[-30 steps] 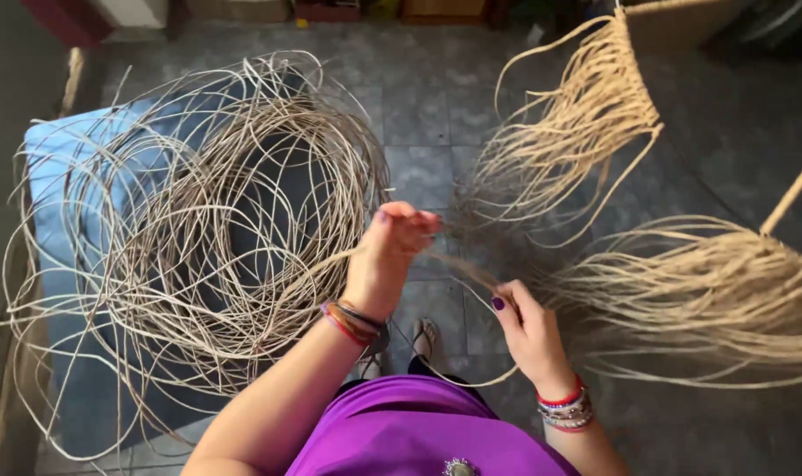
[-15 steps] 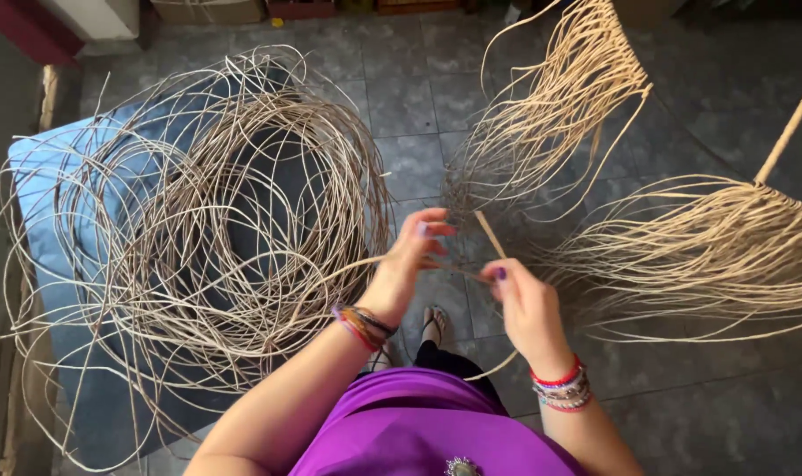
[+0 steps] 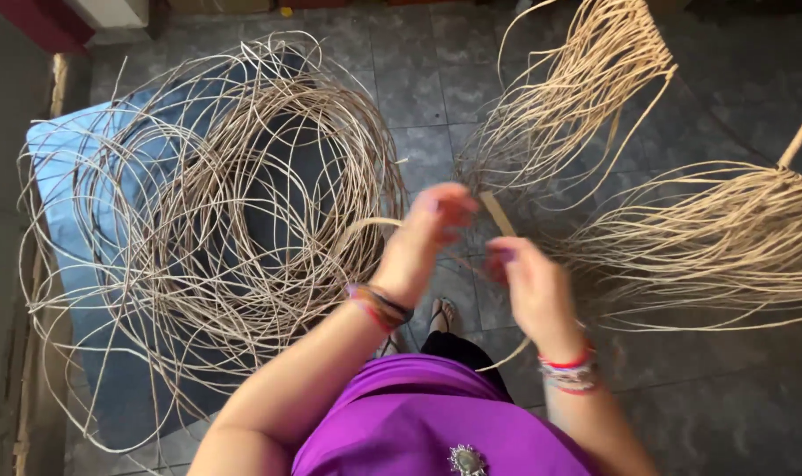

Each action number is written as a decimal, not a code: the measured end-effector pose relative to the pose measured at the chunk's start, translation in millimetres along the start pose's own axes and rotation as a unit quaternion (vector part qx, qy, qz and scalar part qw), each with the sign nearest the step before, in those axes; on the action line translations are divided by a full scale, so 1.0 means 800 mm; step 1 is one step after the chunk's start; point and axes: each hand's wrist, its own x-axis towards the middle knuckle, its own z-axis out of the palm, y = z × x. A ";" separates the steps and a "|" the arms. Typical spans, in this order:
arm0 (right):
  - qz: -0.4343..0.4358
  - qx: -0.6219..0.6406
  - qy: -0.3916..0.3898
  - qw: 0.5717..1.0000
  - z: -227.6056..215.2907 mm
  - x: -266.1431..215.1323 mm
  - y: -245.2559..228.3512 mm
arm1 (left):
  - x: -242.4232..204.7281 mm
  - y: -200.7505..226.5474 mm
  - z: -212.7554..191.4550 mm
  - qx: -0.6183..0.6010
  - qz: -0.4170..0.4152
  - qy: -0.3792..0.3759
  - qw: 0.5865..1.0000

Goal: Weaving natural fiber strands onto a frame to create a decorative item

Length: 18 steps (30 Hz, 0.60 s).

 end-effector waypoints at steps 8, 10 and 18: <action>0.037 0.069 0.031 0.996 -0.012 -0.030 0.085 | 0.023 0.002 -0.013 -0.071 -0.050 -0.075 0.993; 0.055 0.059 0.038 0.996 -0.026 -0.035 0.088 | 0.026 0.002 -0.007 -0.048 -0.045 -0.078 0.995; 0.086 0.073 0.086 0.990 -0.011 -0.051 0.073 | -0.003 -0.054 0.090 0.012 -0.110 -0.218 0.970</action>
